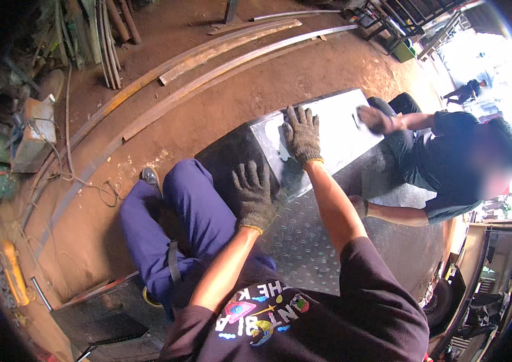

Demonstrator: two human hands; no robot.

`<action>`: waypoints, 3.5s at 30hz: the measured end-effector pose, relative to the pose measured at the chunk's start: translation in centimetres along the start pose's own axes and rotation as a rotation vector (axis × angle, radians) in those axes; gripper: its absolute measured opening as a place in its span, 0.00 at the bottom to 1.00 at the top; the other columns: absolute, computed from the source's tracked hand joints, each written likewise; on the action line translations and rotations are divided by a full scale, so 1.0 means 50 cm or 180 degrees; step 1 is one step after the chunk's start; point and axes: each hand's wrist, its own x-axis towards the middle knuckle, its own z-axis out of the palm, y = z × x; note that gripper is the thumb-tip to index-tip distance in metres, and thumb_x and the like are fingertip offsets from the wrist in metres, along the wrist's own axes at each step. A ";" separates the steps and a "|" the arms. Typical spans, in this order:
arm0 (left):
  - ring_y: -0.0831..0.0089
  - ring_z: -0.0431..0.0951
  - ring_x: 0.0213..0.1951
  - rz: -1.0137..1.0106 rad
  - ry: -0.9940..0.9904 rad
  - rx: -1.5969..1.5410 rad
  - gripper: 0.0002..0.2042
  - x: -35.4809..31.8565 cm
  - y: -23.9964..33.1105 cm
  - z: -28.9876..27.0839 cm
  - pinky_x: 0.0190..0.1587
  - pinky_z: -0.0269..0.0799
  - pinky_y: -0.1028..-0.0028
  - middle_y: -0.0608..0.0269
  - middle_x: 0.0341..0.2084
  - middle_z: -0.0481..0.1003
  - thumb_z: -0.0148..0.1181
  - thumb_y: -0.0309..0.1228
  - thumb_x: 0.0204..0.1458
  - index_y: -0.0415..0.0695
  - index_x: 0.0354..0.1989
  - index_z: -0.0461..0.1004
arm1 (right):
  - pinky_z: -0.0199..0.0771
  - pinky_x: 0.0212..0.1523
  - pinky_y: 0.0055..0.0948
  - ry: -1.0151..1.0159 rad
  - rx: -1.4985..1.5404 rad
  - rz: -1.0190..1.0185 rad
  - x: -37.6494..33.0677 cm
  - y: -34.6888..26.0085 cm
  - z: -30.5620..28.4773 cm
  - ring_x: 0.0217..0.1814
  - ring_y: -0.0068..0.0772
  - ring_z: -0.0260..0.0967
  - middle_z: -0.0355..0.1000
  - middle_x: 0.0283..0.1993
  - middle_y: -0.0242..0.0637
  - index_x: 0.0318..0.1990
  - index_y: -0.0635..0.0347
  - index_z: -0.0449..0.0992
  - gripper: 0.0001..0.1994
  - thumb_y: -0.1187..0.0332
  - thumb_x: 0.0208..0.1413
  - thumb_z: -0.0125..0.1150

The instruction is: The person wipes a rectangular metal plate with gloved hands, spreading a white substance across its surface. A coworker assists by holding the plate and later uses a smartphone to illuminate the work area.

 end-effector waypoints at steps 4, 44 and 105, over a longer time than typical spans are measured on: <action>0.34 0.51 0.77 0.0114 0.0093 0.0077 0.47 -0.013 -0.033 0.015 0.78 0.38 0.34 0.38 0.76 0.56 0.51 0.67 0.59 0.45 0.79 0.56 | 0.43 0.80 0.65 -0.0264 -0.0088 0.0077 0.004 -0.065 0.010 0.82 0.62 0.52 0.58 0.80 0.52 0.78 0.51 0.62 0.32 0.49 0.70 0.49; 0.33 0.53 0.76 -0.0004 0.0007 -0.0766 0.38 0.008 -0.023 -0.047 0.77 0.38 0.32 0.44 0.76 0.58 0.63 0.48 0.60 0.49 0.78 0.60 | 0.51 0.74 0.77 -0.0493 -0.0421 0.1362 -0.044 0.294 0.056 0.78 0.70 0.54 0.58 0.80 0.51 0.77 0.48 0.61 0.30 0.49 0.72 0.46; 0.31 0.53 0.74 -0.0306 0.0040 -0.0796 0.37 0.012 -0.042 -0.026 0.75 0.39 0.25 0.44 0.69 0.63 0.70 0.46 0.48 0.49 0.69 0.72 | 0.32 0.85 0.59 -0.0443 0.0500 -0.1329 0.037 0.275 0.072 0.88 0.57 0.40 0.49 0.85 0.48 0.80 0.56 0.57 0.32 0.55 0.72 0.49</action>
